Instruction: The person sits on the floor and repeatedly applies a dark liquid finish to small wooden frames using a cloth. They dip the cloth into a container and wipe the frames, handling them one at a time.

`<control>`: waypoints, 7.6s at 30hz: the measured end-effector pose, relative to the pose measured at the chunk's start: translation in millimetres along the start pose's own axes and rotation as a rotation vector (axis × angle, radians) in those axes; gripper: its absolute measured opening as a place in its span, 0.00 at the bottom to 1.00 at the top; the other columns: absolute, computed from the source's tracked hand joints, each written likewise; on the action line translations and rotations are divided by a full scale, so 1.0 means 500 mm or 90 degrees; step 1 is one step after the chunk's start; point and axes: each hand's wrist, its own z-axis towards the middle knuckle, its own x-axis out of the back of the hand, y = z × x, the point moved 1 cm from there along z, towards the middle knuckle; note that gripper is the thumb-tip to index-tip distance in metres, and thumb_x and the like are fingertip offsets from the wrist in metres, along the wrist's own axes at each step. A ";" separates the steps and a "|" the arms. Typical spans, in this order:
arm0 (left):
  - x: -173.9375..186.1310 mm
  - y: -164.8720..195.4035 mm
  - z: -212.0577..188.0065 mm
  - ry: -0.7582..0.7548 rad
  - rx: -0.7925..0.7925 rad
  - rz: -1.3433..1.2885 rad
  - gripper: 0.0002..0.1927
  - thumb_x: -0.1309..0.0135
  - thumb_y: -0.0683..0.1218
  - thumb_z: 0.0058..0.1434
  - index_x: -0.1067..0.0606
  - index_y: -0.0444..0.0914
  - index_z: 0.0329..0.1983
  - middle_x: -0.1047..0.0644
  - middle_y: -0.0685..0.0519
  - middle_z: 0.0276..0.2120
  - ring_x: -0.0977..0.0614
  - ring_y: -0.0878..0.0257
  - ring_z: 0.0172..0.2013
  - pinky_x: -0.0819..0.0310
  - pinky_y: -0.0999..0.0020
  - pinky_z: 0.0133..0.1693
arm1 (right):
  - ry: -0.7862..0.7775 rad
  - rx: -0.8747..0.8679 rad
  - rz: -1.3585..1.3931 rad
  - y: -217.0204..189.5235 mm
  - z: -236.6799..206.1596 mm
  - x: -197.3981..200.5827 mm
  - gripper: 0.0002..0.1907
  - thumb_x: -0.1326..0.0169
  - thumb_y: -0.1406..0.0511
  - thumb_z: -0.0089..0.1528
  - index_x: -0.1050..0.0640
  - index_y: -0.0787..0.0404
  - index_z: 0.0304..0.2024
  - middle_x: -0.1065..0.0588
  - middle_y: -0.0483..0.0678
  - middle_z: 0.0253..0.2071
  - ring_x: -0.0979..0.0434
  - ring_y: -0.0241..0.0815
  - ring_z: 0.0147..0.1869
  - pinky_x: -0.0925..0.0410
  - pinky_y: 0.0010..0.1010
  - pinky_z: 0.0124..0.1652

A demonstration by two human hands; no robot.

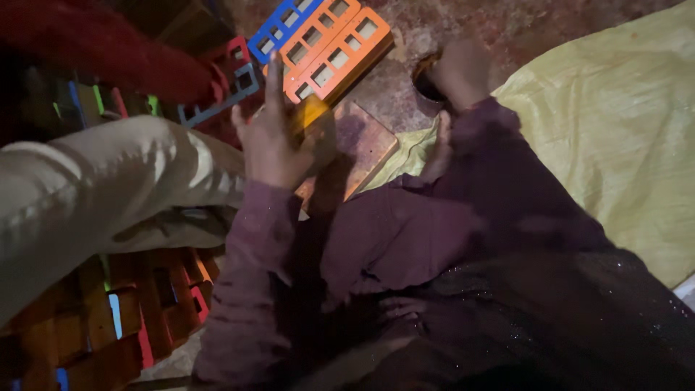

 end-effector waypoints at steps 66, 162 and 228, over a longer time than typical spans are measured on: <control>-0.232 -0.167 -0.183 0.246 0.190 -0.364 0.19 0.37 0.42 0.62 0.22 0.34 0.55 0.18 0.42 0.45 0.15 0.53 0.48 0.22 0.61 0.50 | 0.057 0.326 0.227 -0.136 -0.154 -0.001 0.12 0.40 0.64 0.63 0.16 0.59 0.49 0.23 0.59 0.43 0.24 0.61 0.47 0.30 0.47 0.46; -0.449 -0.186 0.468 0.285 -0.226 0.032 0.20 0.42 0.38 0.63 0.27 0.35 0.59 0.26 0.44 0.57 0.27 0.44 0.59 0.34 0.46 0.64 | 0.053 0.098 0.354 -0.089 -0.050 0.197 0.16 0.37 0.65 0.63 0.19 0.61 0.53 0.22 0.54 0.43 0.20 0.51 0.46 0.29 0.37 0.46; -0.163 0.018 -0.122 0.178 -0.211 -0.200 0.34 0.44 0.39 0.54 0.34 0.43 0.66 0.24 0.42 0.52 0.20 0.44 0.49 0.23 0.48 0.50 | 0.169 0.218 0.356 -0.100 -0.088 0.143 0.15 0.38 0.72 0.74 0.26 0.77 0.58 0.24 0.63 0.57 0.22 0.53 0.60 0.28 0.39 0.56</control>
